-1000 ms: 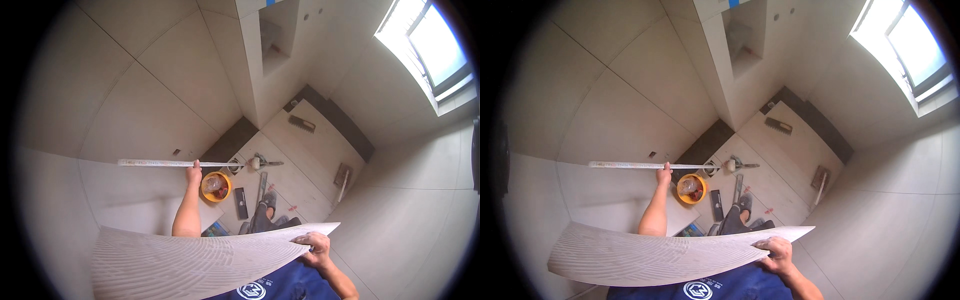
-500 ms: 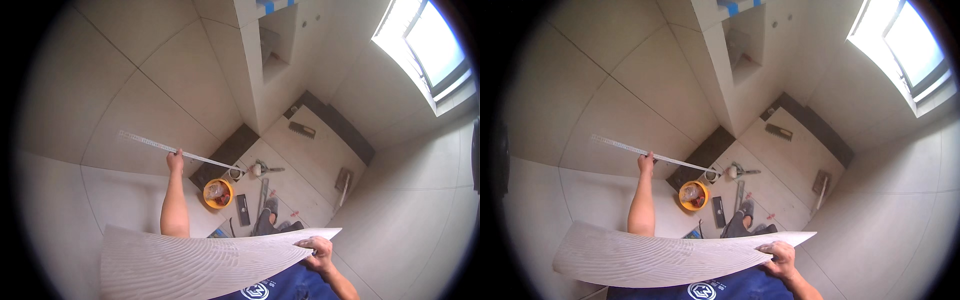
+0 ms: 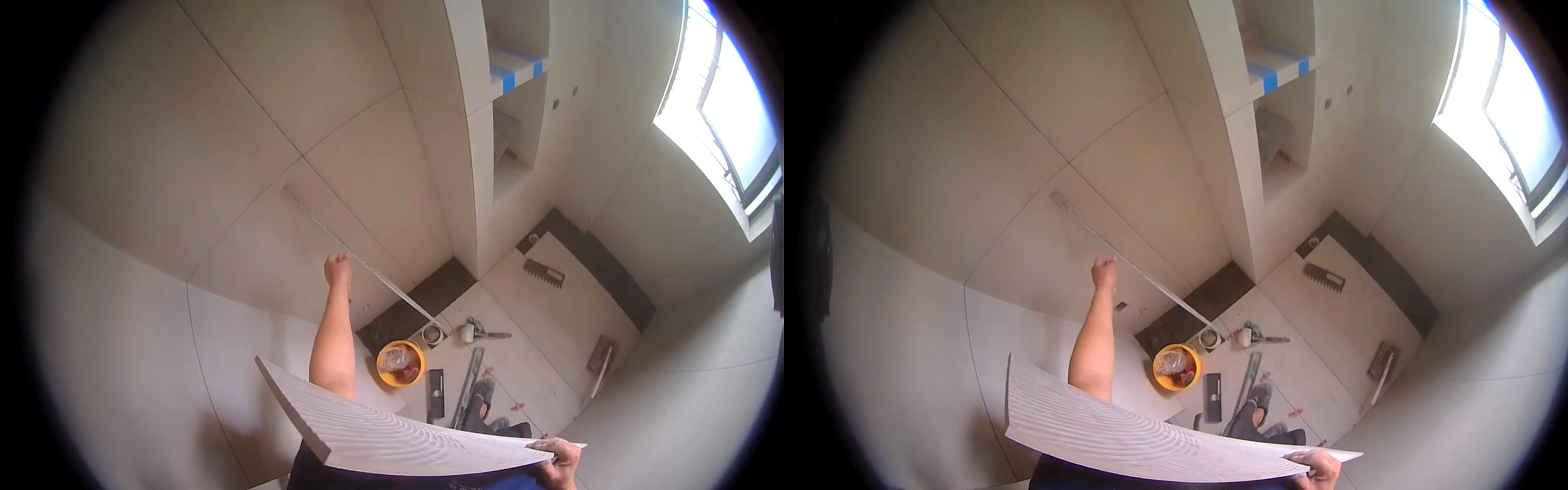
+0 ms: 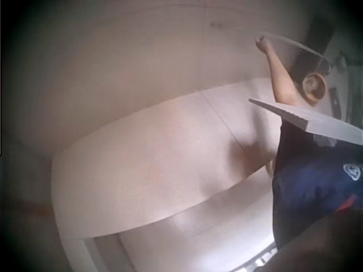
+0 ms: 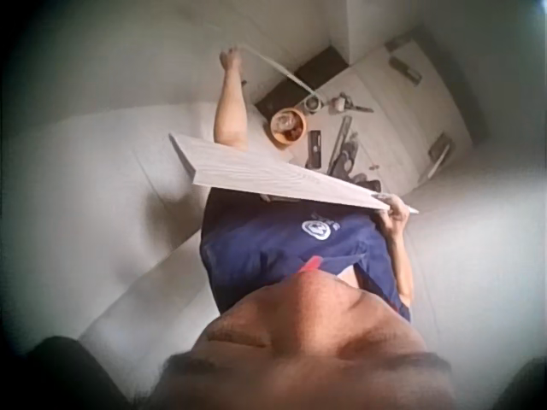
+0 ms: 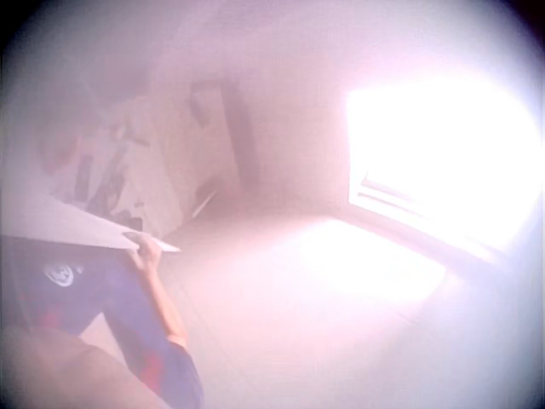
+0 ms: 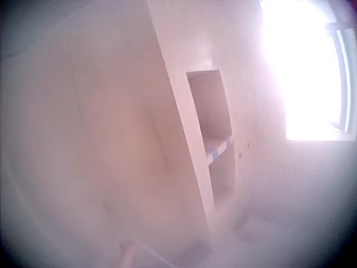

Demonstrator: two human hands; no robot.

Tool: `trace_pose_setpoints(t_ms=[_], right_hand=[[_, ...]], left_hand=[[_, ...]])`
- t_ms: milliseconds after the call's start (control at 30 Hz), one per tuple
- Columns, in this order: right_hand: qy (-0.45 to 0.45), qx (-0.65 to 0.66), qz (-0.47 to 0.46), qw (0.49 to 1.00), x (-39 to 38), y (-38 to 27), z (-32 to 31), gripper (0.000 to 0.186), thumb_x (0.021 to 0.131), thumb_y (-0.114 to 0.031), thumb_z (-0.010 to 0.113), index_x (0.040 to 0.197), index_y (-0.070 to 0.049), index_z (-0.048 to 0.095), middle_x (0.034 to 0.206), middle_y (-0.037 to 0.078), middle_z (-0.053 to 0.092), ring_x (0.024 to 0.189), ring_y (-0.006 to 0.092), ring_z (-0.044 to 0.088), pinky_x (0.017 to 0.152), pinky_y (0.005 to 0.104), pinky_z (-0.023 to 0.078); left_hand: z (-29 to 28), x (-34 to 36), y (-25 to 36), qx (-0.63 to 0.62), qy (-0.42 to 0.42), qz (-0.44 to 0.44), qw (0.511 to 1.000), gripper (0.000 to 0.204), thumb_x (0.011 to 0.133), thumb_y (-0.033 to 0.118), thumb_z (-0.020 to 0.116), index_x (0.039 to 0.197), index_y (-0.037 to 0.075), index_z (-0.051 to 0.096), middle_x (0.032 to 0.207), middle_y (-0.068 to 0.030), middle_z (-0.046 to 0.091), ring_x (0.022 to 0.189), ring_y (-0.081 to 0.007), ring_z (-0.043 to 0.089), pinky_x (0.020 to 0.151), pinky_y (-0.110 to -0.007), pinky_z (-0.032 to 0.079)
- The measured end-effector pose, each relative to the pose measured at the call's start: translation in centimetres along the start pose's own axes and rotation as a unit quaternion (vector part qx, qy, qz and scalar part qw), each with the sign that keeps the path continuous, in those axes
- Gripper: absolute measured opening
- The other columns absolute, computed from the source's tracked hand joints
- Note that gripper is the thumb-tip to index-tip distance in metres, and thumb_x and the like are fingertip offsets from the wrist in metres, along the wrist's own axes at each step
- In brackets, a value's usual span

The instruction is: The person measures a tile and a section of a room using a tape measure, then uses a marker and a straight edge to draw a line across the tile surface.

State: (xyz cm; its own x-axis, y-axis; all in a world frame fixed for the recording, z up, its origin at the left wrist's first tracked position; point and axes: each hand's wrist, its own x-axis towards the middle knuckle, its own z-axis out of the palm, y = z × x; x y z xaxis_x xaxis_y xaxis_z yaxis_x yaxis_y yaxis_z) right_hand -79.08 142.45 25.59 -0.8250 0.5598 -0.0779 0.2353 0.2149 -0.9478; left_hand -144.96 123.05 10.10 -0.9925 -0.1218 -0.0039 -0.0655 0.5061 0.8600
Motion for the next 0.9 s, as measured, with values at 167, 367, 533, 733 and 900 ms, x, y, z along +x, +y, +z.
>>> trace_pose_setpoints(t_ms=[167, 367, 533, 733, 900], right_hand=[[0.015, 0.019, -0.013, 1.0, 0.6, -0.6, 0.0, 0.031, 0.084, -0.028, 0.07, 0.092, 0.002, 0.067, 0.089, 0.013, 0.072, 0.081, 0.0229, 0.069, 0.073, 0.0345, 0.054], [0.062, 0.003, -0.024, 0.998, 1.9, 0.4, 0.1, 0.025, 0.068, -0.025, 0.075, 0.083, -0.005, 0.073, 0.08, 0.011, 0.073, 0.072, 0.0264, 0.07, 0.067, 0.0331, 0.053], [0.029, 0.009, -0.066, 0.997, 3.1, -0.1, 0.2, 0.031, 0.071, -0.03, 0.077, 0.088, -0.004, 0.073, 0.085, 0.012, 0.073, 0.075, 0.0286, 0.07, 0.069, 0.036, 0.053], [0.033, 0.012, -0.073, 0.997, 2.7, 1.0, -0.5, 0.029, 0.071, -0.026, 0.079, 0.088, -0.003, 0.071, 0.089, 0.011, 0.074, 0.079, 0.0282, 0.071, 0.072, 0.0358, 0.054], [0.011, 0.016, -0.119, 0.993, 3.5, 0.2, -0.3, 0.032, 0.071, -0.028, 0.081, 0.09, -0.005, 0.071, 0.088, 0.01, 0.073, 0.078, 0.0272, 0.07, 0.071, 0.0356, 0.053]], left_hand=[[-0.3, 0.5, -0.6, -0.006, -0.022, -0.001, 1.0, 0.028, 0.085, 0.016, 0.07, 0.106, -0.002, 0.066, 0.104, -0.0162, 0.07, 0.096, -0.0256, 0.066, 0.084, -0.036, 0.051], [1.4, -3.8, -3.0, 0.005, -0.083, -0.014, 0.996, 0.04, 0.085, 0.016, 0.071, 0.119, -0.004, 0.062, 0.11, -0.0177, 0.069, 0.102, -0.0273, 0.065, 0.091, -0.037, 0.05], [-1.4, -8.0, -9.9, 0.017, -0.149, -0.097, 0.984, 0.028, 0.089, 0.017, 0.067, 0.112, 0.002, 0.062, 0.101, -0.0097, 0.067, 0.089, -0.0184, 0.064, 0.073, -0.032, 0.052], [0.6, -25.2, -11.2, -0.192, -0.353, -0.222, 0.889, 0.024, 0.096, 0.027, 0.062, 0.114, 0.012, 0.06, 0.1, -0.0005, 0.063, 0.086, -0.0111, 0.06, 0.069, -0.025, 0.048], [-1.7, -39.3, -12.6, -0.249, -0.518, -0.404, 0.712, 0.051, 0.102, 0.046, 0.044, 0.134, 0.006, 0.05, 0.131, -0.0116, 0.059, 0.126, -0.0262, 0.053, 0.106, -0.045, 0.039]])
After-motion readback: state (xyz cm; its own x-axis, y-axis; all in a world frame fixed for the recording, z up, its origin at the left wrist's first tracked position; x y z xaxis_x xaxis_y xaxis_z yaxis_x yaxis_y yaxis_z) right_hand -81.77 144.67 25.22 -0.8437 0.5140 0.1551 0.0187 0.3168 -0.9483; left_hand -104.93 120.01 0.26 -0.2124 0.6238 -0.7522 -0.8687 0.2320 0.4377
